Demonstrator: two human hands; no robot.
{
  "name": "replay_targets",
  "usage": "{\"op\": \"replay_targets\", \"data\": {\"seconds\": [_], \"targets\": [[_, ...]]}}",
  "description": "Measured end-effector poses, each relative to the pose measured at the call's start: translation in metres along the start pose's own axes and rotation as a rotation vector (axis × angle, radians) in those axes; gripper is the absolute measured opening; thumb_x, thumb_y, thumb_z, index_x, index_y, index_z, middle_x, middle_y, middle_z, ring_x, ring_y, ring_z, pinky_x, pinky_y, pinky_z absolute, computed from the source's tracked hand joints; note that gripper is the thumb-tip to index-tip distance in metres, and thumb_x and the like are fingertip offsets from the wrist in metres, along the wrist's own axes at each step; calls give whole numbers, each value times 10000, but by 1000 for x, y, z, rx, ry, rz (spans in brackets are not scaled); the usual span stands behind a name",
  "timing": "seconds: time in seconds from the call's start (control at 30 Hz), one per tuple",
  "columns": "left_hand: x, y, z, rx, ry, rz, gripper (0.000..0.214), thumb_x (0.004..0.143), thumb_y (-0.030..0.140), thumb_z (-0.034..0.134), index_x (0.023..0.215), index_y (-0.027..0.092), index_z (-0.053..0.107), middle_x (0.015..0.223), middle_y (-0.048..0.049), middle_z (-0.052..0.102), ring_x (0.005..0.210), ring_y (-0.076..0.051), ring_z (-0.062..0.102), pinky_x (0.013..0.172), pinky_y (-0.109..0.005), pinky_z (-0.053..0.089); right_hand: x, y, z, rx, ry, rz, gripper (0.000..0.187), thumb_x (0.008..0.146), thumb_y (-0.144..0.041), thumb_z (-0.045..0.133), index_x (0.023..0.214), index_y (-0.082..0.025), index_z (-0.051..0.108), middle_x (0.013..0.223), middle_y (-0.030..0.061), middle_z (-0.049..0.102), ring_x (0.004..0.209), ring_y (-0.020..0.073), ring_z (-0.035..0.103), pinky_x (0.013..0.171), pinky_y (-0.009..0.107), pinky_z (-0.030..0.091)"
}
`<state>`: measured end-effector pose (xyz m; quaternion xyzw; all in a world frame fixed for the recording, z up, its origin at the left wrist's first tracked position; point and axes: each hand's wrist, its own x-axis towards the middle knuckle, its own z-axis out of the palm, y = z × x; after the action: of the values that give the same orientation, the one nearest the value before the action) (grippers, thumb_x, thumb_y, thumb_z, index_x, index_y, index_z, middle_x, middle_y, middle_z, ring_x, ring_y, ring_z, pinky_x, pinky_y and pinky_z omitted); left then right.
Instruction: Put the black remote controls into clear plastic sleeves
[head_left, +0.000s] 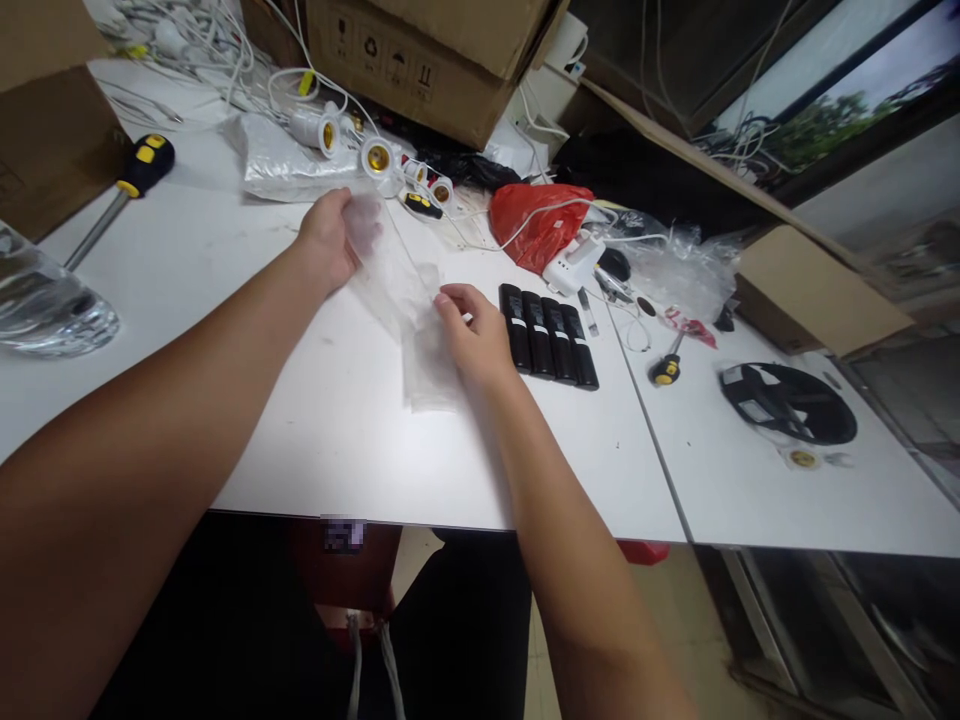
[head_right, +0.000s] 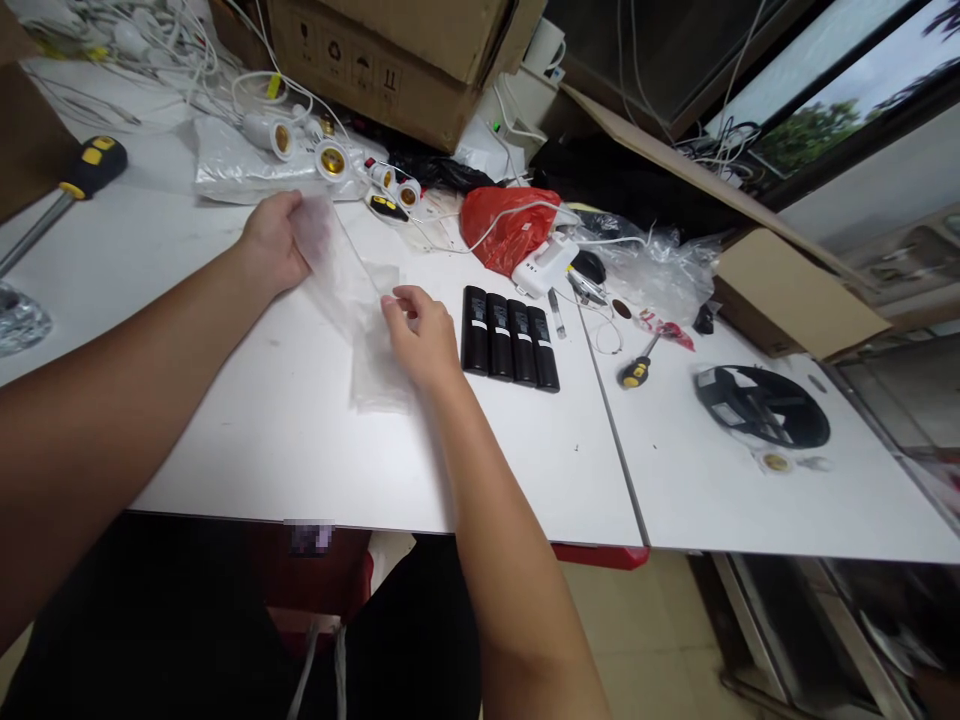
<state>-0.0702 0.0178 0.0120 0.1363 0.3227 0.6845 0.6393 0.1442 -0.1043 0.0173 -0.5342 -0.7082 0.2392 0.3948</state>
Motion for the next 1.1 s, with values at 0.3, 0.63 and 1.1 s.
{"op": "replay_targets", "data": {"seconds": [0.3, 0.63, 1.1], "targets": [[-3, -3, 5, 80, 34, 129, 281, 1095, 320, 458, 897, 229, 636, 769, 13, 721, 886, -158, 657, 820, -347, 506, 3, -7, 2, 131, -7, 177, 287, 882, -410, 672, 1082, -204, 662, 843, 4, 663, 779, 171, 627, 756, 329, 514], [-2, -1, -5, 318, 13, 183, 324, 630, 364, 734, 921, 272, 625, 896, 44, 728, 778, -165, 624, 657, -325, 411, 22, 21, -21, 193, 431, 260, 258, 989, -307, 499, 1235, -231, 510, 983, 25, 592, 812, 148, 703, 688, 289, 596], [-8, -12, -8, 1080, 115, 583, 541, 1046, 569, 522, 614, 247, 472, 515, 33, 339, 652, -138, 433, 643, -337, 290, 26, 34, -24, 67, 526, 218, 349, 1020, -291, 435, 1342, -182, 511, 1118, 115, 624, 811, 172, 688, 691, 340, 608]]}}
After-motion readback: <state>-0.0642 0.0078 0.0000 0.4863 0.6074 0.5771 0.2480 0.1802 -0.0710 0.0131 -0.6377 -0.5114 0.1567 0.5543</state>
